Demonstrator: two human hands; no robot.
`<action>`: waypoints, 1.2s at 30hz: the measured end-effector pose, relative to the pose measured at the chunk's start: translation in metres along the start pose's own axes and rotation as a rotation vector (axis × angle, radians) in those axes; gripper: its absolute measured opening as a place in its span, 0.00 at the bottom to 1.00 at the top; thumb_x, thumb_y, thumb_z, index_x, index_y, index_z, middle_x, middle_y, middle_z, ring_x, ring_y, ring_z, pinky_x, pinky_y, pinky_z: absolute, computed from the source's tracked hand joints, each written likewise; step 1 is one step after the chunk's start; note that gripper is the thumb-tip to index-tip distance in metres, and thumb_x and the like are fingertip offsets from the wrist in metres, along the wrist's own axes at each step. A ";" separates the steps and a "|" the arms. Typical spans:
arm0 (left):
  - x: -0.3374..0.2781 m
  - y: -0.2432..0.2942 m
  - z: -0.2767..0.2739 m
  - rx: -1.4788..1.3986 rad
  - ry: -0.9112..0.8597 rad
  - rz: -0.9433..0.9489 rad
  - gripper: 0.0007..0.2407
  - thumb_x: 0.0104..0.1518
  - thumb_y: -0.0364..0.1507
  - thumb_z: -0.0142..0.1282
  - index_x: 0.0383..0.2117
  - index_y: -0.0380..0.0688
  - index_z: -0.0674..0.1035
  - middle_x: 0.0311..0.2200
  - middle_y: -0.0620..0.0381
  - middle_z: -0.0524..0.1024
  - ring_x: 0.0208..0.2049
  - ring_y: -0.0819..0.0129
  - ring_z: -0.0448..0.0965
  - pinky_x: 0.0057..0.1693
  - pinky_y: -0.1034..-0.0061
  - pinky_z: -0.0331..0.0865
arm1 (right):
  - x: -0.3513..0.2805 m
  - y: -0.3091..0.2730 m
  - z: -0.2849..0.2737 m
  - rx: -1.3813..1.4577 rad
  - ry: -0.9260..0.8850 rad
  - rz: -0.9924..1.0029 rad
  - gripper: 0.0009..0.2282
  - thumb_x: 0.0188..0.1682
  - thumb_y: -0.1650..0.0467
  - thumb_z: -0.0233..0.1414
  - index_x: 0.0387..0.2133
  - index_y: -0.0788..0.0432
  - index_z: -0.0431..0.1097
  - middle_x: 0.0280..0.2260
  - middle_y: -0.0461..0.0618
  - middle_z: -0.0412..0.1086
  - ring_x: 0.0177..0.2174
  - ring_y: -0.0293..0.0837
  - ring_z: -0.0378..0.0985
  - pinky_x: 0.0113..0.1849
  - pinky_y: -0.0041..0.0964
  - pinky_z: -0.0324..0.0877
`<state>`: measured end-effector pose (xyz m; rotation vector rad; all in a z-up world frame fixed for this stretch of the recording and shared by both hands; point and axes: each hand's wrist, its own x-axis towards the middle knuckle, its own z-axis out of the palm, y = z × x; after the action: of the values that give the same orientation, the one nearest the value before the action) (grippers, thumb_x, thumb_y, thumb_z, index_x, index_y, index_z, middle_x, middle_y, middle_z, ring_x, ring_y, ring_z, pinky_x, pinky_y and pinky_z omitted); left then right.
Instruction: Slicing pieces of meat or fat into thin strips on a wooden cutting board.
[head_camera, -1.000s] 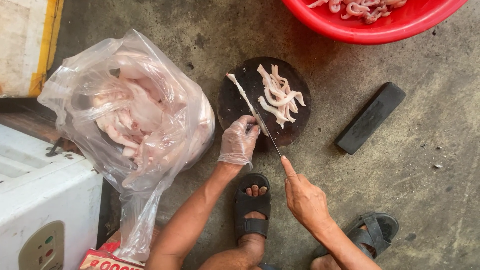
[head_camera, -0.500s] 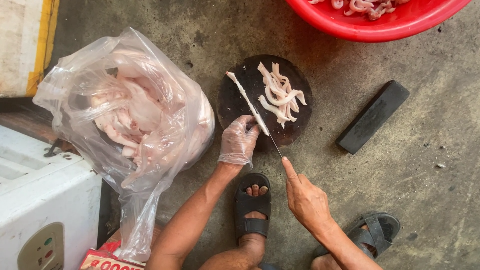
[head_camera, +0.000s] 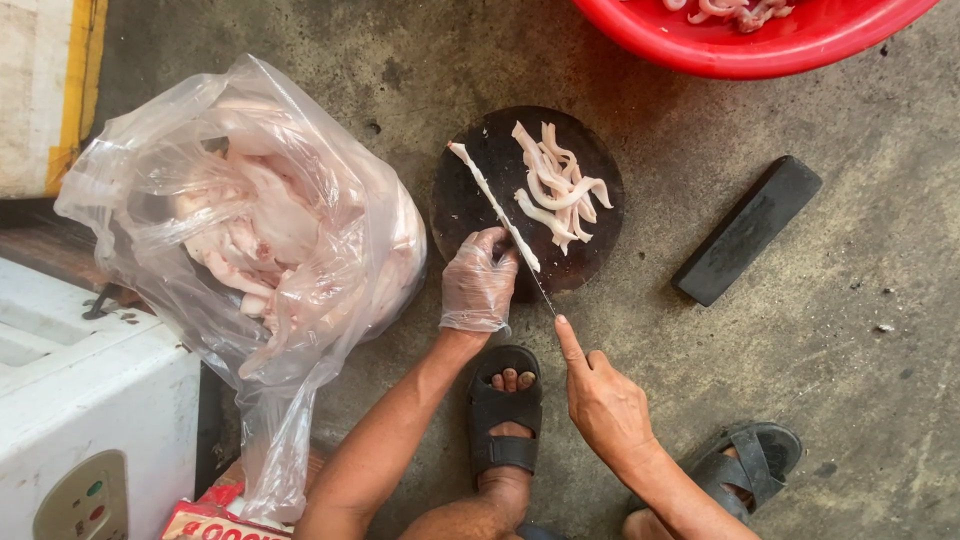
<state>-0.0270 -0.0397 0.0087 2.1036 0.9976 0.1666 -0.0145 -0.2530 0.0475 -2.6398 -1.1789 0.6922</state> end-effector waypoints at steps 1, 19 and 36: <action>0.000 0.000 0.001 0.016 0.017 0.007 0.08 0.51 0.23 0.61 0.37 0.42 0.81 0.34 0.58 0.82 0.26 0.68 0.81 0.34 0.75 0.74 | 0.000 0.000 0.001 -0.002 0.001 -0.003 0.31 0.49 0.72 0.53 0.69 0.48 0.54 0.22 0.46 0.63 0.10 0.39 0.63 0.13 0.39 0.66; 0.008 -0.009 0.012 0.284 0.063 0.200 0.10 0.52 0.22 0.58 0.41 0.44 0.81 0.32 0.60 0.78 0.24 0.64 0.78 0.32 0.71 0.74 | 0.012 0.005 0.003 -0.015 -0.051 -0.017 0.31 0.51 0.69 0.52 0.70 0.52 0.50 0.17 0.49 0.65 0.09 0.43 0.66 0.13 0.45 0.66; 0.016 -0.040 0.030 0.383 -0.056 0.175 0.05 0.59 0.36 0.54 0.37 0.56 0.77 0.31 0.61 0.74 0.35 0.56 0.81 0.40 0.60 0.79 | 0.072 0.000 0.011 0.121 0.043 -0.030 0.30 0.55 0.69 0.42 0.72 0.39 0.43 0.20 0.56 0.70 0.17 0.65 0.77 0.21 0.63 0.74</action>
<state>-0.0277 -0.0311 -0.0425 2.5313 0.8623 0.0012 0.0217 -0.2005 0.0131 -2.5204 -1.1255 0.6753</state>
